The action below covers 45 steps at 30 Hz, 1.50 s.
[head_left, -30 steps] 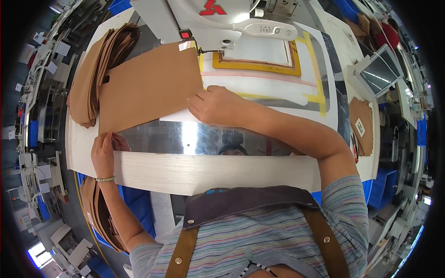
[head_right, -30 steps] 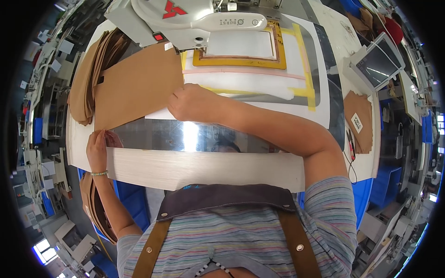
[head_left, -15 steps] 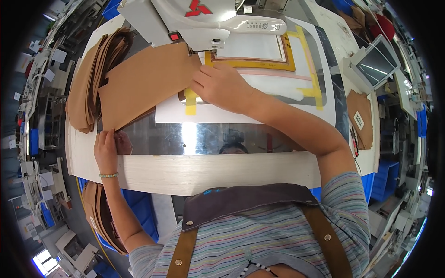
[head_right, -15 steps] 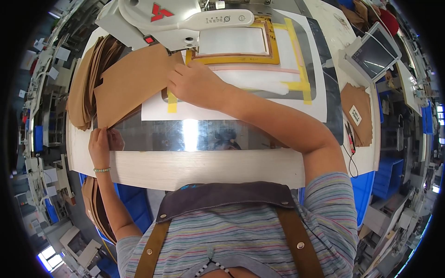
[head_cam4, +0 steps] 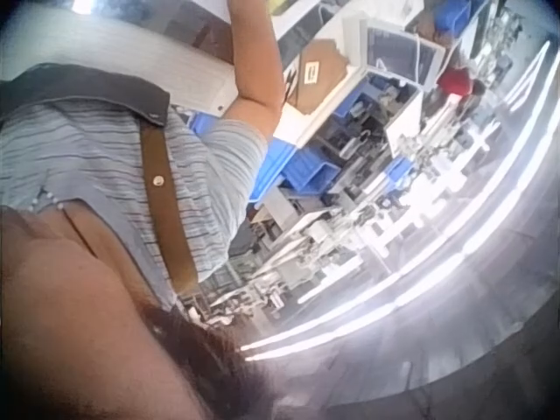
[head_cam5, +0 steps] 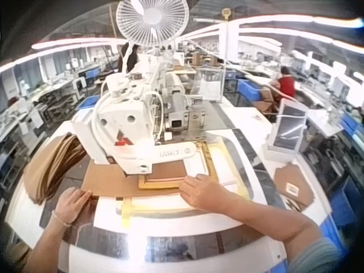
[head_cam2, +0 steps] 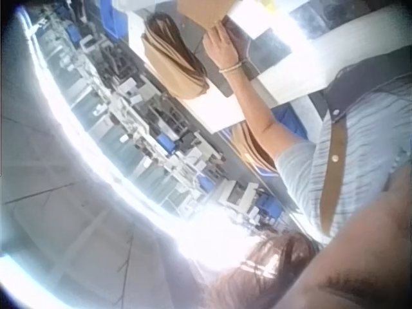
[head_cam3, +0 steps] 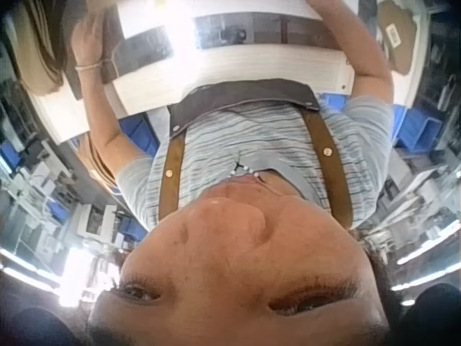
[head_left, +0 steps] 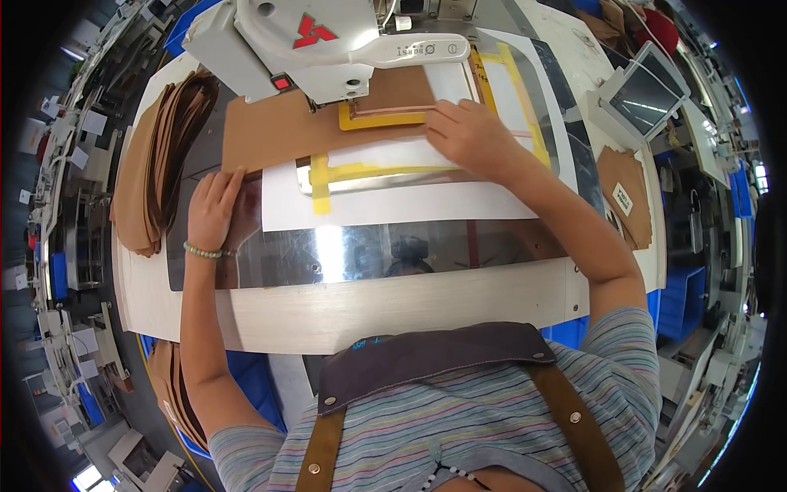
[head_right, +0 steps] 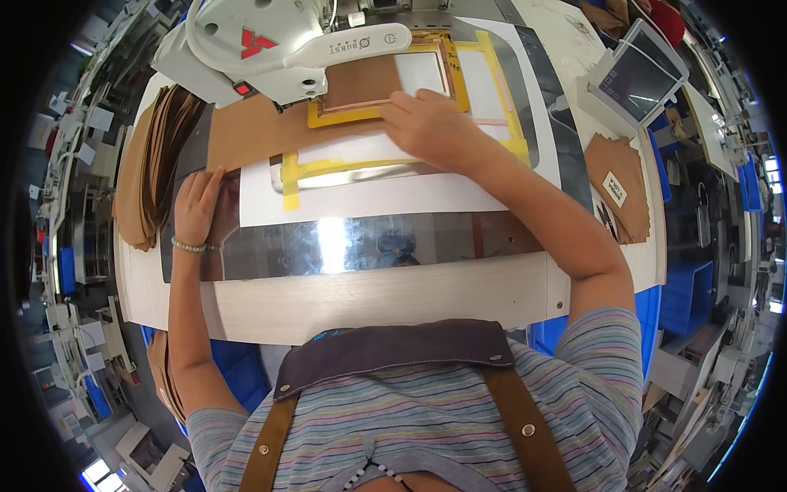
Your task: Sewing brand labels onto leather panels using an industrial sewing machine.
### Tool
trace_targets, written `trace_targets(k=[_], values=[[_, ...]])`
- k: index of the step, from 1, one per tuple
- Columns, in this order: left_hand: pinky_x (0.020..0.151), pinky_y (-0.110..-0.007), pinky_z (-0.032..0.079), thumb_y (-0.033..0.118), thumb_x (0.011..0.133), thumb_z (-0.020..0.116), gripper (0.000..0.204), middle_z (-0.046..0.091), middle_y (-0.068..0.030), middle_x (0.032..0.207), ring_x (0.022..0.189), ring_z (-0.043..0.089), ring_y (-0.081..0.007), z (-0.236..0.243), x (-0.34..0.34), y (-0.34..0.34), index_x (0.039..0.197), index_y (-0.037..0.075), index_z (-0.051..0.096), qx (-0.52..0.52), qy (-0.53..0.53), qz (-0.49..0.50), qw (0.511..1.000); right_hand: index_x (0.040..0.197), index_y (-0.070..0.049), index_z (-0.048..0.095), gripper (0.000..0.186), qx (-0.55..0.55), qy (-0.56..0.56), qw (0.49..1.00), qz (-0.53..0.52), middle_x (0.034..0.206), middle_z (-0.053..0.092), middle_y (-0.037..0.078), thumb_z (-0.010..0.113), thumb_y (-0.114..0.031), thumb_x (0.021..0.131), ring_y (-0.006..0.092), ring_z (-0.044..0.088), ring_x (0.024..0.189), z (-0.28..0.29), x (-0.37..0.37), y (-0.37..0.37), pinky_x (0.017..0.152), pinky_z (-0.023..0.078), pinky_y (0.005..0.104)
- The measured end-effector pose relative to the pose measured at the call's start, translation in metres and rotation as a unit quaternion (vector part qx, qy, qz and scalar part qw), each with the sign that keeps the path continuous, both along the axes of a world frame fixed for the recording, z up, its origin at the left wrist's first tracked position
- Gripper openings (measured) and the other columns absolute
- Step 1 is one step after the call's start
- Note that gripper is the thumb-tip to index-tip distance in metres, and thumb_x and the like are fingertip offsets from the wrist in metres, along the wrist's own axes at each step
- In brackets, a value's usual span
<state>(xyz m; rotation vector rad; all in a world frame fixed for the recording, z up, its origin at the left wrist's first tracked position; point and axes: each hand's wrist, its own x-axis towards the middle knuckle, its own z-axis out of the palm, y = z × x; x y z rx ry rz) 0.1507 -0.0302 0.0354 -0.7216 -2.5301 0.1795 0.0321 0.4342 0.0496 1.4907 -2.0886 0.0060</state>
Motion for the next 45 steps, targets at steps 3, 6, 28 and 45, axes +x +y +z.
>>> trace_targets(k=[3,6,28,45], values=[[0.085,-0.040,0.055,0.005,0.085,0.066,0.046,0.065,-0.0088,0.107,0.096,0.064,-0.0281,-0.001,-0.044,0.039,0.131,0.004,0.069,0.005,-0.008,-0.066,0.998,0.086,-0.007,0.067,0.009,0.030,0.019,0.999,-0.032,0.097,0.064,0.003,0.071,-0.009,0.078,0.0194,0.064,0.096,-0.001,-0.006,0.052,0.079,0.053,0.0325],[0.086,-0.040,0.056,0.006,0.086,0.066,0.042,0.066,-0.0083,0.107,0.098,0.065,-0.0277,-0.005,-0.079,0.078,0.128,0.004,0.070,0.011,-0.024,-0.112,0.993,0.085,-0.007,0.066,0.010,0.055,0.017,0.995,-0.083,0.098,0.065,0.004,0.072,-0.007,0.077,0.0197,0.065,0.096,-0.005,-0.009,0.093,0.078,0.054,0.0320],[0.125,-0.047,0.037,0.017,0.103,0.066,0.044,0.055,-0.0113,0.161,0.151,0.045,-0.0384,-0.013,-0.049,0.126,0.145,0.004,0.066,0.148,-0.156,0.006,0.977,0.129,-0.005,0.074,0.042,-0.101,-0.143,0.942,-0.287,0.153,0.058,0.014,0.064,-0.039,0.106,0.0330,0.045,0.149,-0.030,0.035,0.144,0.119,0.039,0.0490],[0.113,-0.047,0.049,0.030,0.097,0.077,0.050,0.060,-0.0141,0.154,0.143,0.054,-0.0387,-0.009,-0.045,0.110,0.140,0.007,0.069,0.102,-0.101,0.008,0.990,0.140,-0.009,0.071,0.041,-0.058,-0.169,0.934,-0.310,0.161,0.053,0.010,0.062,-0.030,0.106,0.0311,0.043,0.153,-0.023,0.036,0.133,0.124,0.036,0.0468]])
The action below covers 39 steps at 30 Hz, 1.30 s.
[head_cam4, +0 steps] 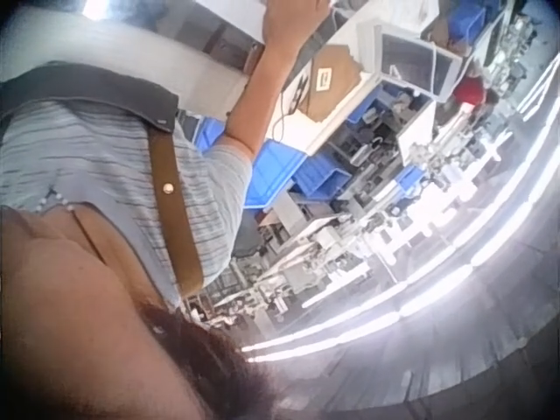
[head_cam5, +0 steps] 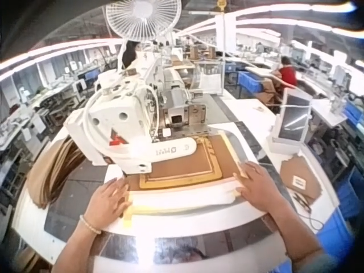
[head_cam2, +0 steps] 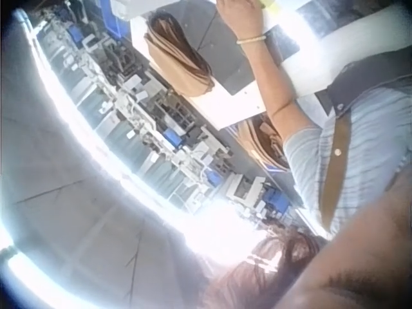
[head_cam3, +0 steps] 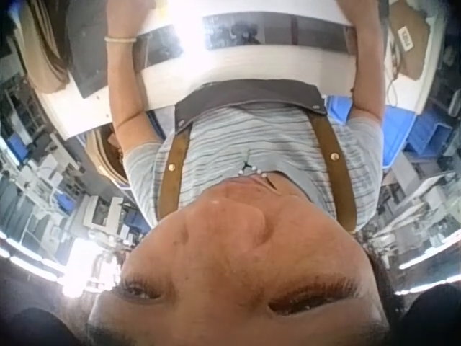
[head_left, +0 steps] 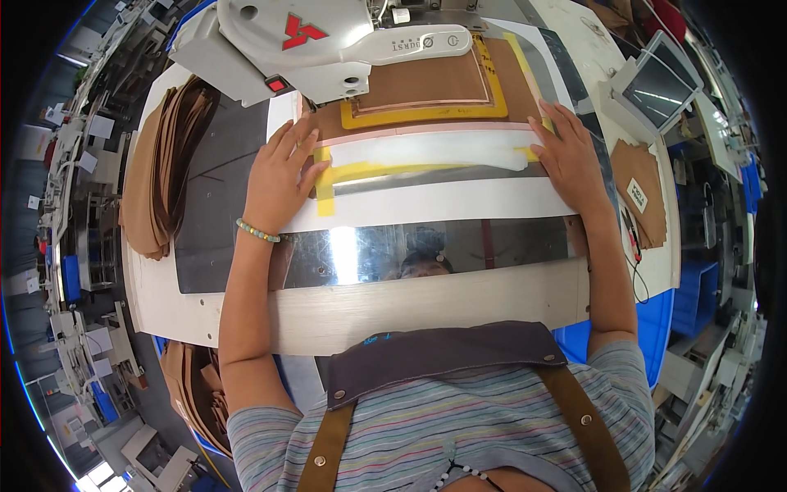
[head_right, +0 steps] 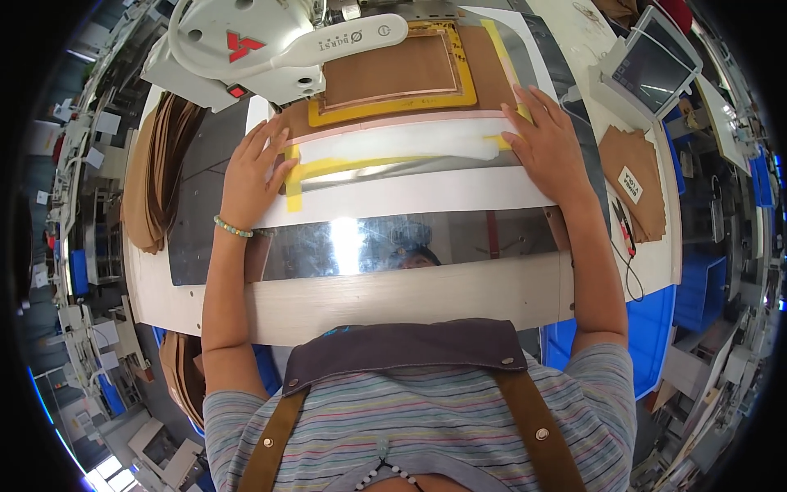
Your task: Sewing brand labels onto leather panels using an industrial sewing machine.
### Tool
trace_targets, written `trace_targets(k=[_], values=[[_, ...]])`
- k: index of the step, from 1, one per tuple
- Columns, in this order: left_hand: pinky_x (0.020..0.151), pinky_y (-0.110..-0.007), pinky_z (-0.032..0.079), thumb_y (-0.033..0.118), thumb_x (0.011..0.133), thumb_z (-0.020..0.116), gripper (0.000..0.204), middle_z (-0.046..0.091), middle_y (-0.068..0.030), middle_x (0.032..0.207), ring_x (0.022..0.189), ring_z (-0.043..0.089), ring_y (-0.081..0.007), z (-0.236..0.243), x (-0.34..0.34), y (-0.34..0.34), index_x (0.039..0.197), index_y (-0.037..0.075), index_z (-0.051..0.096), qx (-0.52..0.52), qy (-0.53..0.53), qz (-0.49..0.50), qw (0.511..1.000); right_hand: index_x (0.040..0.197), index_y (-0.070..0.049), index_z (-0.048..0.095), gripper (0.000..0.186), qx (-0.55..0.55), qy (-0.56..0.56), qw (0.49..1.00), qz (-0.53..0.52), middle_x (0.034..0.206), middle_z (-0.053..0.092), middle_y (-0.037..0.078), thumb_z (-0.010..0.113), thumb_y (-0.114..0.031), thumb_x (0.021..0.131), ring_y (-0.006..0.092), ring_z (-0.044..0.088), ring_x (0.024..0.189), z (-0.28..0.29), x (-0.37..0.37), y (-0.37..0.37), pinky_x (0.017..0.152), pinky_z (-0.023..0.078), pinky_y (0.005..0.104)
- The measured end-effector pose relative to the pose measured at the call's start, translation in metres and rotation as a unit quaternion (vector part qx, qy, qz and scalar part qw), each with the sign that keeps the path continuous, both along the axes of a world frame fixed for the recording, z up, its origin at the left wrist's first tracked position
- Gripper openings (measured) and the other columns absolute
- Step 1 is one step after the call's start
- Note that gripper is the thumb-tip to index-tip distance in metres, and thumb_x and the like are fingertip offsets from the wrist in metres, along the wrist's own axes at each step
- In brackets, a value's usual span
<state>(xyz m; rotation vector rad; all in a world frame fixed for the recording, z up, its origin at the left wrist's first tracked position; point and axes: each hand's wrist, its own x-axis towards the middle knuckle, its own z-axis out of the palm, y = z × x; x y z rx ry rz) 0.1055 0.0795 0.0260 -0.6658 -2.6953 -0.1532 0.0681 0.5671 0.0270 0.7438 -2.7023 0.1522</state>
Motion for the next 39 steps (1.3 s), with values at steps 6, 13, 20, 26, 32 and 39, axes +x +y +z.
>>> trace_targets(k=[6,13,20,26,32,39], values=[[0.112,-0.047,0.049,0.032,0.097,0.076,0.047,0.060,-0.0145,0.155,0.142,0.055,-0.0378,0.000,0.006,0.001,0.138,0.009,0.072,-0.024,-0.024,0.038,0.999,0.141,-0.008,0.070,0.042,-0.017,-0.014,1.000,0.001,0.161,0.053,0.011,0.061,-0.031,0.107,0.0312,0.042,0.154,-0.003,-0.001,0.004,0.124,0.035,0.0469],[0.116,-0.048,0.045,0.027,0.095,0.077,0.051,0.058,-0.0167,0.157,0.140,0.055,-0.0400,0.005,0.002,0.001,0.142,0.007,0.070,0.051,-0.062,0.008,0.997,0.139,-0.006,0.070,0.043,-0.020,-0.001,1.000,0.008,0.157,0.056,0.012,0.062,-0.032,0.107,0.0313,0.043,0.153,-0.009,-0.003,0.011,0.122,0.038,0.0469],[0.119,-0.048,0.042,0.021,0.098,0.073,0.048,0.056,-0.0172,0.159,0.144,0.053,-0.0395,0.002,0.001,0.001,0.144,0.007,0.067,0.035,-0.077,0.005,0.996,0.134,-0.005,0.072,0.042,-0.056,0.027,0.998,0.018,0.152,0.059,0.012,0.065,-0.035,0.105,0.0299,0.043,0.151,-0.019,-0.005,0.016,0.119,0.040,0.0448],[0.120,-0.047,0.041,0.018,0.100,0.071,0.050,0.054,-0.0167,0.160,0.144,0.053,-0.0388,0.003,-0.001,0.003,0.148,0.007,0.064,0.030,-0.085,-0.004,0.996,0.133,-0.005,0.073,0.044,-0.051,0.045,0.997,0.023,0.154,0.058,0.011,0.067,-0.037,0.103,0.0294,0.045,0.150,-0.018,-0.001,0.020,0.119,0.040,0.0441],[0.121,-0.048,0.040,0.022,0.105,0.064,0.050,0.052,-0.0170,0.162,0.146,0.051,-0.0388,0.001,0.003,-0.003,0.152,0.006,0.061,0.018,-0.087,0.004,0.996,0.127,-0.011,0.076,0.033,-0.138,0.121,0.951,-0.249,0.131,0.073,0.011,0.071,-0.026,0.098,0.0332,0.066,0.124,0.034,-0.009,0.122,0.103,0.053,0.0430],[0.121,-0.047,0.040,0.022,0.105,0.065,0.050,0.051,-0.0160,0.164,0.147,0.050,-0.0387,0.002,-0.003,-0.003,0.153,0.007,0.060,0.009,-0.095,0.007,0.995,0.092,-0.002,0.073,0.021,-0.147,-0.094,0.919,-0.354,0.091,0.076,0.013,0.077,-0.023,0.092,0.0301,0.071,0.087,-0.007,0.042,0.219,0.077,0.054,0.0440]])
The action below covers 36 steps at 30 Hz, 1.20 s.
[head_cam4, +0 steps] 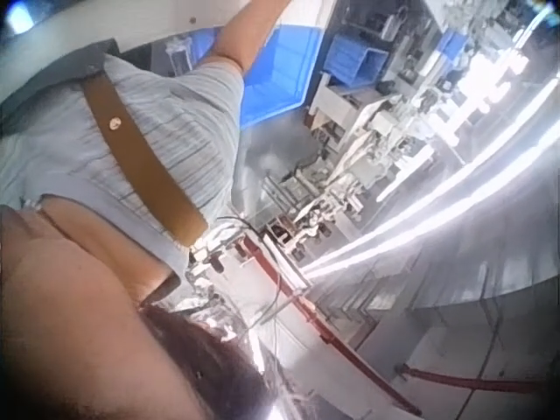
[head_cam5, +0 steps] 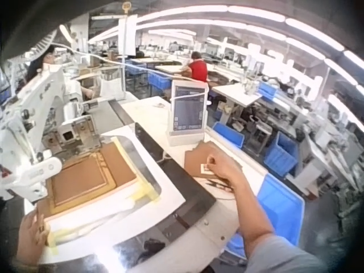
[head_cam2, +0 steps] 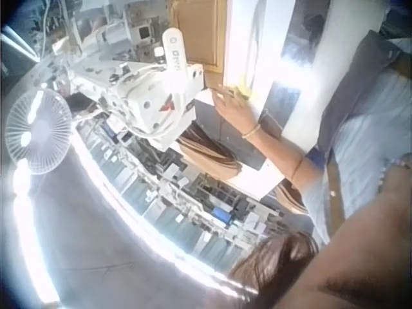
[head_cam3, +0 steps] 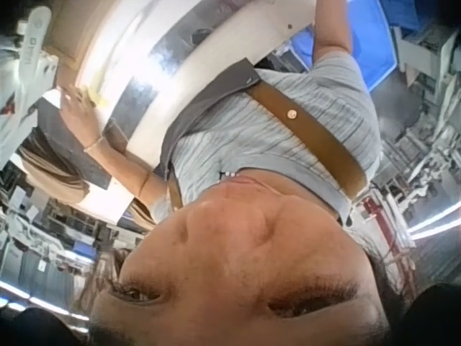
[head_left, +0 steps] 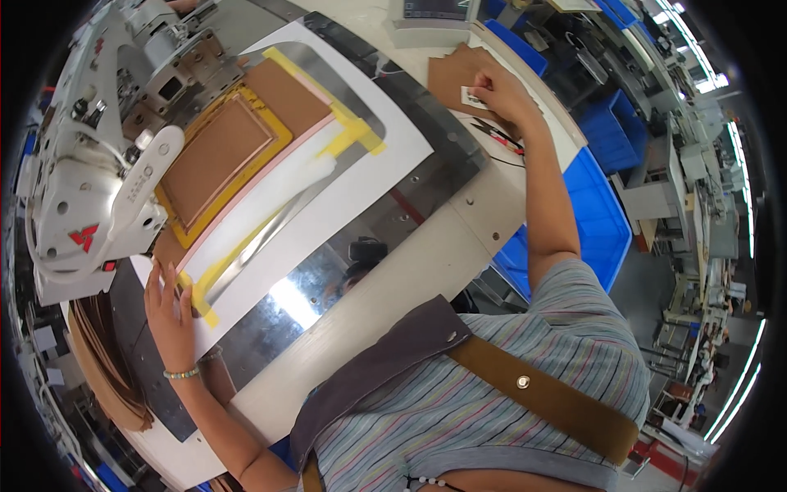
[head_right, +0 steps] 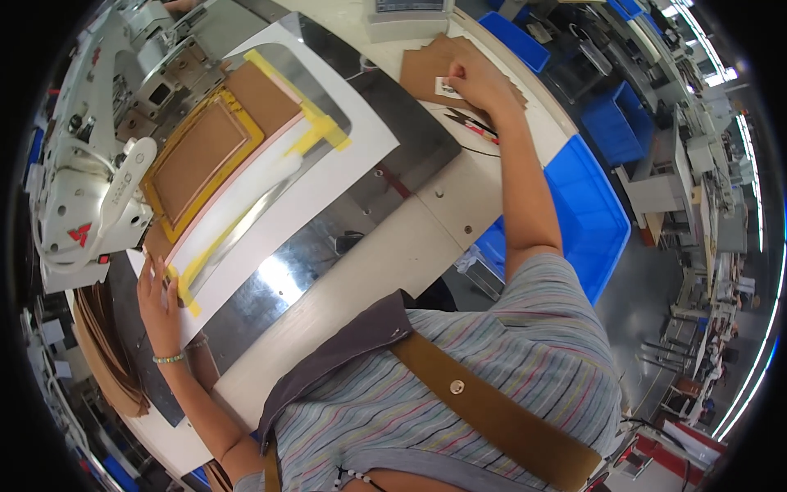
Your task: Sewing brand labels onto leather panels using an industrial sewing machine.
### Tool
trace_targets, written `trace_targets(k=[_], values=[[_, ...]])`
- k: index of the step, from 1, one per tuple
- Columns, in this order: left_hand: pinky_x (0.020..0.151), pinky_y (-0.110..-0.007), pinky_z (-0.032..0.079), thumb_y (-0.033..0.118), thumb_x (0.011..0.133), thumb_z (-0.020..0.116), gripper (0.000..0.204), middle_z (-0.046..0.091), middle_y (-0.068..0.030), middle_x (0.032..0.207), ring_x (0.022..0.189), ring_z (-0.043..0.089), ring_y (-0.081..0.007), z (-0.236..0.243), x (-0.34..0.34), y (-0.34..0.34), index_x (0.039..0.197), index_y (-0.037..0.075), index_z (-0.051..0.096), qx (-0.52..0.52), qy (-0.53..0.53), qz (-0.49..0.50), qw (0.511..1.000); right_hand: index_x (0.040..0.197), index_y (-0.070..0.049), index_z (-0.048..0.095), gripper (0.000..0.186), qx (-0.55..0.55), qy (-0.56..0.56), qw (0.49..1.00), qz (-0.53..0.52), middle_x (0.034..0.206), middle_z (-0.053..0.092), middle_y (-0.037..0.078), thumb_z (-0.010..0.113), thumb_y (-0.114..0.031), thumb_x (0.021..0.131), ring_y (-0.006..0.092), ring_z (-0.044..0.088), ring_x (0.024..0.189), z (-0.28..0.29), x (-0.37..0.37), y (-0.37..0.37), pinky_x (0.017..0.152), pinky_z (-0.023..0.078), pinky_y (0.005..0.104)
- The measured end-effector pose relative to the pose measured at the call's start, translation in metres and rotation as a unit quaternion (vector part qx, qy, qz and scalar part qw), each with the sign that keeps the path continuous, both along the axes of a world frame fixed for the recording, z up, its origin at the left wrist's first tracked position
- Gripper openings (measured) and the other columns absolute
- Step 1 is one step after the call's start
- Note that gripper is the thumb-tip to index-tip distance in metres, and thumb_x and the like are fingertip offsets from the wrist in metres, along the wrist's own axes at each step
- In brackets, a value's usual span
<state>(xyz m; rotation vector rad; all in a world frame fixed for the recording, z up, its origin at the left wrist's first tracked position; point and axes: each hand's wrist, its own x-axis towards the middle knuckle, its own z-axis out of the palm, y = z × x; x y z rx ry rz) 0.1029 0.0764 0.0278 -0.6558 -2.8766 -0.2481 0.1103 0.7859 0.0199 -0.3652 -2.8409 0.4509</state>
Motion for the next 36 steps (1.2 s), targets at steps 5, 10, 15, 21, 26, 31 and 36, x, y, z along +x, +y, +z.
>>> trace_targets(k=[5,10,15,21,26,31,36], values=[[0.122,-0.046,0.039,0.020,0.103,0.069,0.053,0.051,-0.0161,0.163,0.147,0.050,-0.0377,0.008,0.005,-0.006,0.153,0.006,0.060,0.044,-0.033,-0.018,0.998,0.093,-0.003,0.070,0.016,-0.078,0.006,0.996,0.050,0.078,0.066,0.008,0.079,-0.016,0.092,0.0191,0.062,0.074,0.023,-0.009,-0.011,0.070,0.049,0.0356],[0.121,-0.046,0.041,0.018,0.103,0.068,0.052,0.055,-0.0184,0.159,0.145,0.052,-0.0391,0.023,0.004,-0.003,0.152,0.004,0.060,0.048,-0.042,0.000,0.998,0.105,-0.006,0.073,0.017,-0.169,0.138,0.950,0.223,0.094,0.069,-0.001,0.072,-0.022,0.102,0.0109,0.060,0.086,0.084,-0.050,-0.105,0.080,0.049,0.0282],[0.114,-0.050,0.045,0.016,0.104,0.065,0.039,0.063,-0.0254,0.143,0.136,0.055,-0.0445,0.017,-0.037,-0.005,0.139,-0.001,0.067,0.036,0.026,-0.046,0.998,0.110,-0.007,0.078,0.019,-0.020,0.185,0.884,0.428,0.107,0.072,0.005,0.068,-0.022,0.104,0.0256,0.066,0.101,0.081,-0.126,-0.231,0.091,0.053,0.0387],[0.103,-0.053,0.046,0.017,0.107,0.062,0.029,0.067,-0.0268,0.128,0.120,0.058,-0.0484,-0.008,-0.080,-0.013,0.121,-0.007,0.069,0.065,0.034,-0.039,0.997,0.100,-0.011,0.080,0.012,0.023,0.161,0.850,0.500,0.103,0.075,0.008,0.071,-0.016,0.095,0.0291,0.068,0.107,0.042,-0.168,-0.376,0.091,0.053,0.0429],[0.108,-0.049,0.045,0.020,0.108,0.062,0.032,0.067,-0.0264,0.129,0.122,0.059,-0.0444,-0.013,-0.094,0.008,0.129,-0.004,0.069,0.242,-0.079,-0.038,0.966,0.088,-0.011,0.080,0.005,0.021,0.167,0.840,0.516,0.098,0.076,0.008,0.076,-0.012,0.085,0.0282,0.069,0.111,-0.004,-0.195,-0.402,0.091,0.053,0.0470],[0.123,-0.043,0.037,0.021,0.111,0.057,0.041,0.059,-0.0176,0.155,0.145,0.052,-0.0382,-0.013,-0.101,0.025,0.150,0.008,0.063,0.104,-0.040,-0.141,0.984,0.110,-0.014,0.081,0.024,0.004,0.190,0.810,0.554,0.117,0.073,0.005,0.076,-0.016,0.087,0.0248,0.064,0.122,-0.011,-0.176,-0.394,0.093,0.052,0.0452],[0.126,-0.042,0.035,0.022,0.112,0.055,0.042,0.058,-0.0152,0.158,0.149,0.049,-0.0356,-0.016,-0.103,0.025,0.150,0.008,0.063,0.124,-0.053,-0.128,0.983,0.121,-0.012,0.081,0.029,-0.058,0.182,0.752,0.631,0.129,0.071,0.007,0.069,-0.012,0.094,0.0258,0.062,0.127,-0.016,-0.141,-0.396,0.109,0.048,0.0435]])
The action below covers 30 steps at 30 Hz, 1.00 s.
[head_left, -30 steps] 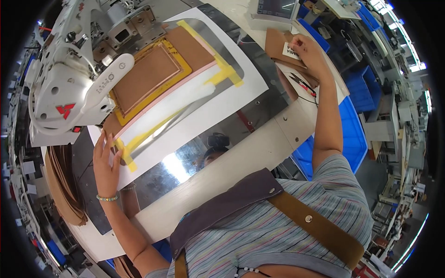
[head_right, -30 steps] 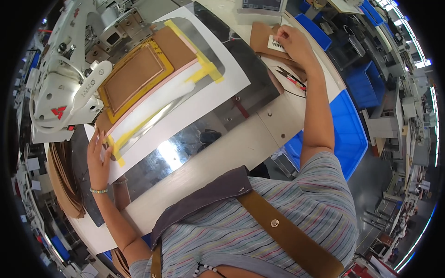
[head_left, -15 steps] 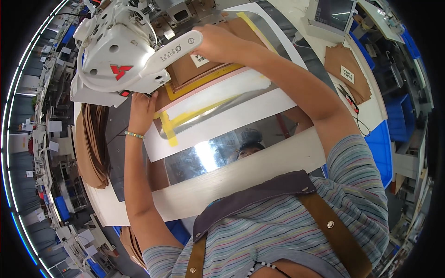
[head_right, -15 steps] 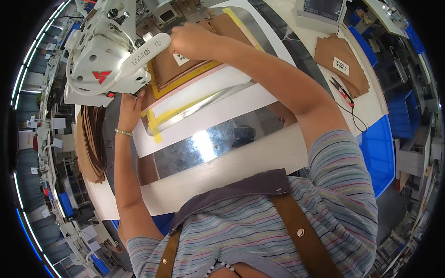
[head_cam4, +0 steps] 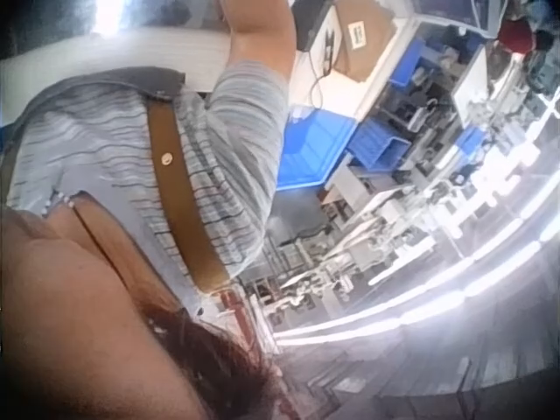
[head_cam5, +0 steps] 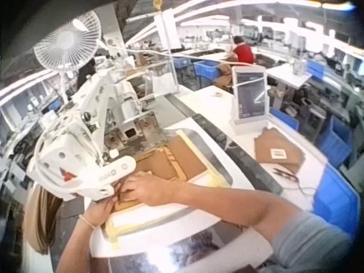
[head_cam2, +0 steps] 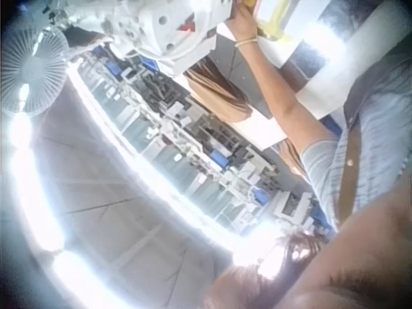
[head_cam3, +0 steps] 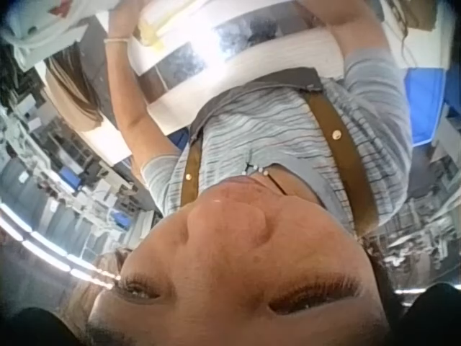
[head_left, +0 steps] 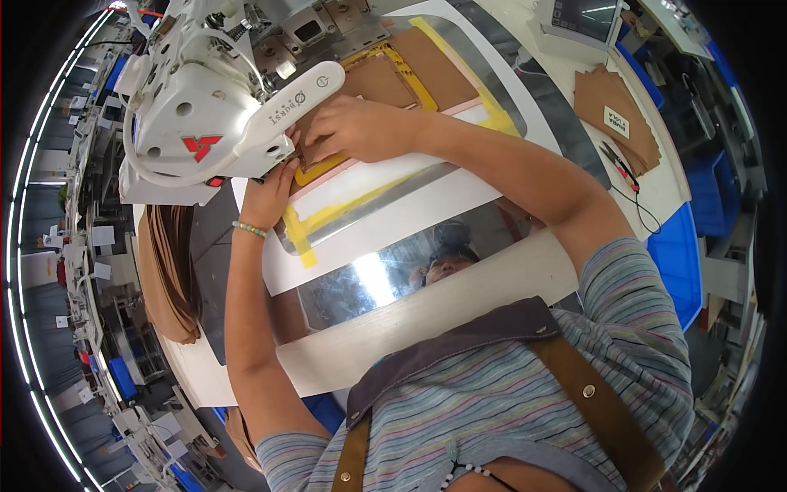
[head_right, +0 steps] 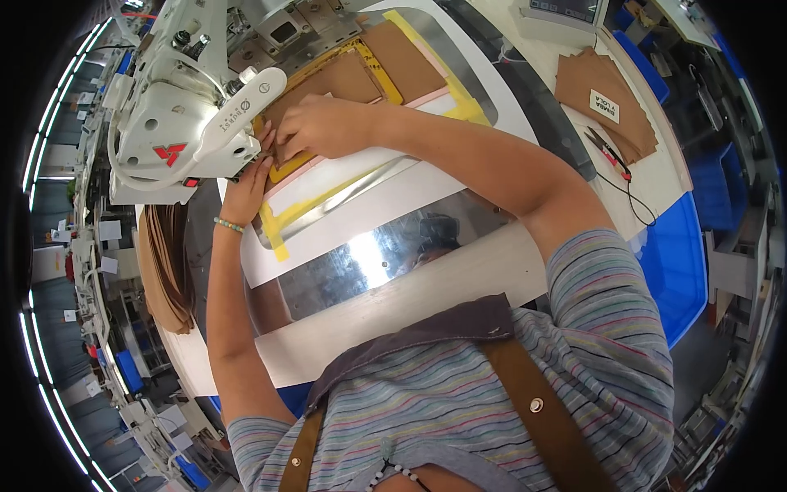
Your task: Sewing brand labels onto leather panels using an industrial sewing machine.
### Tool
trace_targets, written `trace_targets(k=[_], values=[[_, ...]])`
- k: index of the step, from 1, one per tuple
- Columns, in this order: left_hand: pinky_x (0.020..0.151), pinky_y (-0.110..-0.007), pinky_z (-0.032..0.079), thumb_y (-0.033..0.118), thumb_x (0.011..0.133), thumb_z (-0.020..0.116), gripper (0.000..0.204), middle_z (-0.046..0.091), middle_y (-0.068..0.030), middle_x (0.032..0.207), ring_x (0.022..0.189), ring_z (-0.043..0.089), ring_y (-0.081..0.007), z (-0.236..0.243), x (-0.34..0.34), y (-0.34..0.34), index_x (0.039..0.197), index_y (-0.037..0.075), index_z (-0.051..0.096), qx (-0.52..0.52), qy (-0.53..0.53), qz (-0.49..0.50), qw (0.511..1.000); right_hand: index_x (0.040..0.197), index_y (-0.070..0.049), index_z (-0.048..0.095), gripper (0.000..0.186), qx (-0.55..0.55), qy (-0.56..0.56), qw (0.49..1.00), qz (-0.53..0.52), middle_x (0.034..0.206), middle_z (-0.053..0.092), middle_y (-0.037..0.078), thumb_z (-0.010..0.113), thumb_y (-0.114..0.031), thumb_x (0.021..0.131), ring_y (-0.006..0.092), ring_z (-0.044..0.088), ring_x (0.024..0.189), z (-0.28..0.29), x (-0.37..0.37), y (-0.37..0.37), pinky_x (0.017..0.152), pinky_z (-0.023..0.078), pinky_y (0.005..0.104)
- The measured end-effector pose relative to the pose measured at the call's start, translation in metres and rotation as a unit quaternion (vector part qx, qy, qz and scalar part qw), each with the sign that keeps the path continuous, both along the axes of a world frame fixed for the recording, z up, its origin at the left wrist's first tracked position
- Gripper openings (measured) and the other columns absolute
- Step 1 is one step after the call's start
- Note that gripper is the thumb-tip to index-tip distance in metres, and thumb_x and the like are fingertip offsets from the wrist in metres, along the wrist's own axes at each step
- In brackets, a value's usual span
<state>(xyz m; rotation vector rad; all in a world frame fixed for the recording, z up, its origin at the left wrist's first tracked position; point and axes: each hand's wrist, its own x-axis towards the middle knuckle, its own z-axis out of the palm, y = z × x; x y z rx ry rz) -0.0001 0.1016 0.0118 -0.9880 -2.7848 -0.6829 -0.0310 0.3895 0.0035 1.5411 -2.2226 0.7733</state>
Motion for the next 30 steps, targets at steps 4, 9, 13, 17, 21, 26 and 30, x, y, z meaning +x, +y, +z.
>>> trace_targets(k=[4,9,13,17,21,26,30], values=[[0.123,-0.042,0.037,0.021,0.112,0.056,0.042,0.059,-0.0164,0.156,0.146,0.052,-0.0362,-0.011,-0.002,-0.021,0.150,0.005,0.061,-0.032,-0.085,0.114,0.989,0.122,-0.013,0.081,0.032,0.023,0.070,0.997,0.008,0.130,0.070,0.005,0.065,-0.008,0.094,0.0239,0.061,0.128,-0.003,0.004,-0.006,0.114,0.043,0.0425],[0.115,-0.048,0.041,0.019,0.112,0.054,0.033,0.068,-0.0210,0.139,0.131,0.058,-0.0430,-0.015,-0.008,-0.019,0.134,0.002,0.071,0.056,-0.043,0.053,0.996,0.117,-0.011,0.081,0.029,-0.008,0.026,1.000,0.004,0.130,0.071,0.005,0.066,-0.009,0.093,0.0232,0.062,0.127,-0.009,0.005,-0.015,0.110,0.045,0.0424],[0.120,-0.039,0.042,0.014,0.108,0.060,0.045,0.065,-0.0111,0.152,0.140,0.059,-0.0286,0.007,-0.020,0.003,0.152,0.008,0.061,-0.076,0.116,-0.069,0.988,0.113,-0.011,0.081,0.026,0.042,0.014,0.998,-0.047,0.128,0.071,0.005,0.067,-0.010,0.092,0.0226,0.063,0.123,-0.009,0.007,-0.012,0.105,0.047,0.0413],[0.120,-0.037,0.042,0.011,0.106,0.061,0.045,0.063,-0.0084,0.154,0.142,0.058,-0.0265,0.007,-0.029,0.006,0.150,0.009,0.062,-0.095,0.120,-0.020,0.988,0.113,-0.011,0.081,0.026,0.044,0.048,0.996,-0.058,0.124,0.071,0.004,0.068,-0.010,0.091,0.0227,0.063,0.122,-0.012,0.009,-0.017,0.103,0.048,0.0412],[0.110,-0.041,0.050,0.010,0.101,0.067,0.034,0.072,-0.0106,0.139,0.127,0.067,-0.0294,-0.006,-0.036,-0.003,0.135,0.007,0.071,-0.015,0.086,0.014,0.996,0.109,-0.011,0.081,0.023,-0.050,0.002,0.995,-0.082,0.119,0.070,0.005,0.069,-0.010,0.089,0.0241,0.063,0.120,-0.014,0.005,-0.011,0.101,0.049,0.0418],[0.101,-0.045,0.055,0.009,0.097,0.071,0.028,0.077,-0.0145,0.123,0.113,0.073,-0.0335,-0.030,-0.036,-0.033,0.125,0.005,0.074,0.016,0.117,0.068,0.991,0.109,-0.012,0.080,0.024,-0.055,-0.023,0.993,-0.106,0.113,0.072,0.005,0.071,-0.019,0.088,0.0261,0.064,0.116,-0.006,-0.009,-0.001,0.099,0.050,0.0444],[0.114,-0.043,0.044,0.017,0.104,0.065,0.034,0.065,-0.0129,0.144,0.133,0.060,-0.0327,-0.025,-0.034,-0.028,0.137,0.010,0.070,0.007,0.064,0.059,0.996,0.109,-0.011,0.079,0.028,0.021,-0.055,0.975,-0.213,0.115,0.071,0.008,0.076,-0.028,0.087,0.0281,0.064,0.120,0.002,-0.020,0.013,0.097,0.050,0.0480]])
